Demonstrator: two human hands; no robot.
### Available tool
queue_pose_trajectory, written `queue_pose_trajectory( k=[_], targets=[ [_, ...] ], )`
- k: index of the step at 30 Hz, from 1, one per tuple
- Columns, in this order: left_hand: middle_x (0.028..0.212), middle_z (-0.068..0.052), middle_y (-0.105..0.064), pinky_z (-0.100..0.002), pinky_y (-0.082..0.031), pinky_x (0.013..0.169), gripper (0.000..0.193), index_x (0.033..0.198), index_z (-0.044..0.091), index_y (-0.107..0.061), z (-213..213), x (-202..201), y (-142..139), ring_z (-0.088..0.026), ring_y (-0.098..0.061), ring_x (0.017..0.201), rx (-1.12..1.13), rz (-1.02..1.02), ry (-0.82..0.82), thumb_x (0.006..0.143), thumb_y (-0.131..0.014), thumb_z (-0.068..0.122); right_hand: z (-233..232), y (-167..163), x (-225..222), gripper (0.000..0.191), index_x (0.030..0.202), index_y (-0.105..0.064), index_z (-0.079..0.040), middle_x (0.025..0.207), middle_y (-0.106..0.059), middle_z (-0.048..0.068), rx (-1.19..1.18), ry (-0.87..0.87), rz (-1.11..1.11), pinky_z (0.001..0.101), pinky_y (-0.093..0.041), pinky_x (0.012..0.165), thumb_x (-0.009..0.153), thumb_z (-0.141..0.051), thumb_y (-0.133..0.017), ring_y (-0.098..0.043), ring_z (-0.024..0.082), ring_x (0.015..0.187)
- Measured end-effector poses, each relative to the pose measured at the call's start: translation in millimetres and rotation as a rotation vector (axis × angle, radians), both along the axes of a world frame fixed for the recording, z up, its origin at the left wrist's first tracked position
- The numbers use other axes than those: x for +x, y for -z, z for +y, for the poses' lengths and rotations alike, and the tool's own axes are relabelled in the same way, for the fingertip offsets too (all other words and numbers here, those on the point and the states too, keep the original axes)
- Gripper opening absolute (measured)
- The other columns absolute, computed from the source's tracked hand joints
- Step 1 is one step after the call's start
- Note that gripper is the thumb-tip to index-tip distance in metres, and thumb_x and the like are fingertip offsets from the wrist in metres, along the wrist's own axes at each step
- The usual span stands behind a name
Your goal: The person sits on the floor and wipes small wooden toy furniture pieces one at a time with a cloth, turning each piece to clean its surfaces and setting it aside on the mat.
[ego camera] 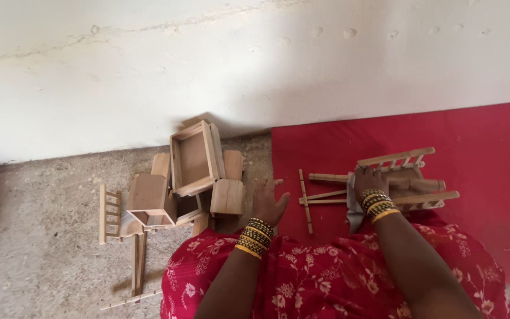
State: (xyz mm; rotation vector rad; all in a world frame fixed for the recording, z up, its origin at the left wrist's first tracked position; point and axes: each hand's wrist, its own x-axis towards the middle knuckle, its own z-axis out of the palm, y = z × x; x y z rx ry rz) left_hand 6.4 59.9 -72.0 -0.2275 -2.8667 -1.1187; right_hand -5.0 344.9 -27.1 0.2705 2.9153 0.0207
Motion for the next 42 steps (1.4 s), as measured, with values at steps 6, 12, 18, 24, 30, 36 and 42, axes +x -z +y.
queue_pose_trajectory(
  k=[6, 12, 18, 24, 30, 36, 42],
  targets=[
    [0.153, -0.027, -0.037, -0.059, -0.024, 0.116, 0.065, 0.14, 0.014, -0.057, 9, 5, -2, -0.044, -0.028, 0.145, -0.216, 0.121, 0.046, 0.083, -0.078, 0.039, -3, -8, 6, 0.029, 0.132, -0.065, -0.02, 0.141, -0.061, 0.009, 0.031, -0.086, -0.051, 0.0534, -0.034, 0.124, 0.105, -0.027, -0.056, -0.054, 0.03, 0.137],
    [0.127, -0.017, -0.065, -0.06, -0.041, 0.11, 0.056, 0.125, 0.014, -0.066, 28, 17, -21, -0.037, -0.057, 0.127, -0.572, 0.137, 0.125, 0.084, -0.072, 0.051, -21, -6, 26, 0.05, 0.132, -0.061, -0.015, 0.127, -0.067, 0.013, -0.315, -0.564, 0.322, 0.0422, -0.062, 0.088, 0.085, -0.028, -0.07, -0.069, 0.03, 0.112],
    [0.092, -0.01, -0.073, -0.046, -0.059, 0.08, 0.052, 0.109, 0.011, -0.071, 13, 14, -33, -0.026, -0.072, 0.086, -0.476, -0.387, 0.247, 0.09, -0.067, 0.06, -1, -2, 26, 0.038, 0.119, -0.067, -0.013, 0.112, -0.074, 0.011, -0.519, -0.378, 0.456, 0.0344, -0.067, 0.076, 0.081, -0.01, -0.071, -0.074, 0.022, 0.092],
    [0.093, -0.012, -0.075, -0.043, -0.058, 0.079, 0.055, 0.106, 0.008, -0.073, 16, 15, -16, -0.026, -0.073, 0.085, -0.402, -0.476, 0.325, 0.095, -0.06, 0.061, -28, -21, 38, 0.03, 0.124, -0.06, -0.015, 0.101, -0.077, 0.012, -0.549, 0.054, 0.045, 0.0316, -0.062, 0.067, 0.096, -0.019, -0.067, -0.076, 0.021, 0.083],
    [0.101, -0.013, -0.073, -0.044, -0.058, 0.084, 0.053, 0.111, 0.01, -0.075, 15, 9, -3, -0.027, -0.072, 0.091, -0.343, -0.438, 0.405, 0.101, -0.053, 0.058, -112, -11, 95, 0.017, 0.108, -0.068, -0.011, 0.112, -0.069, 0.013, -0.681, -0.707, 0.598, 0.0368, -0.061, 0.085, 0.098, -0.006, -0.056, -0.068, 0.024, 0.1],
    [0.103, -0.012, -0.075, -0.044, -0.057, 0.088, 0.049, 0.111, 0.011, -0.073, 3, 20, -29, -0.027, -0.073, 0.095, -0.434, -0.49, 0.31, 0.093, -0.064, 0.055, -35, -4, 48, 0.027, 0.098, -0.077, -0.015, 0.112, -0.074, 0.009, -0.354, -0.214, 0.627, 0.0406, -0.06, 0.089, 0.09, -0.005, -0.054, -0.068, 0.027, 0.1],
    [0.107, -0.012, -0.074, -0.046, -0.058, 0.09, 0.04, 0.113, 0.012, -0.072, 9, 17, -24, -0.029, -0.072, 0.101, -0.496, -0.485, 0.254, 0.09, -0.069, 0.046, -83, -3, 75, 0.024, 0.107, -0.066, -0.008, 0.103, -0.068, 0.012, -0.715, -0.311, 0.527, 0.0338, -0.062, 0.086, 0.105, -0.003, -0.043, -0.067, 0.019, 0.097]
  ],
)
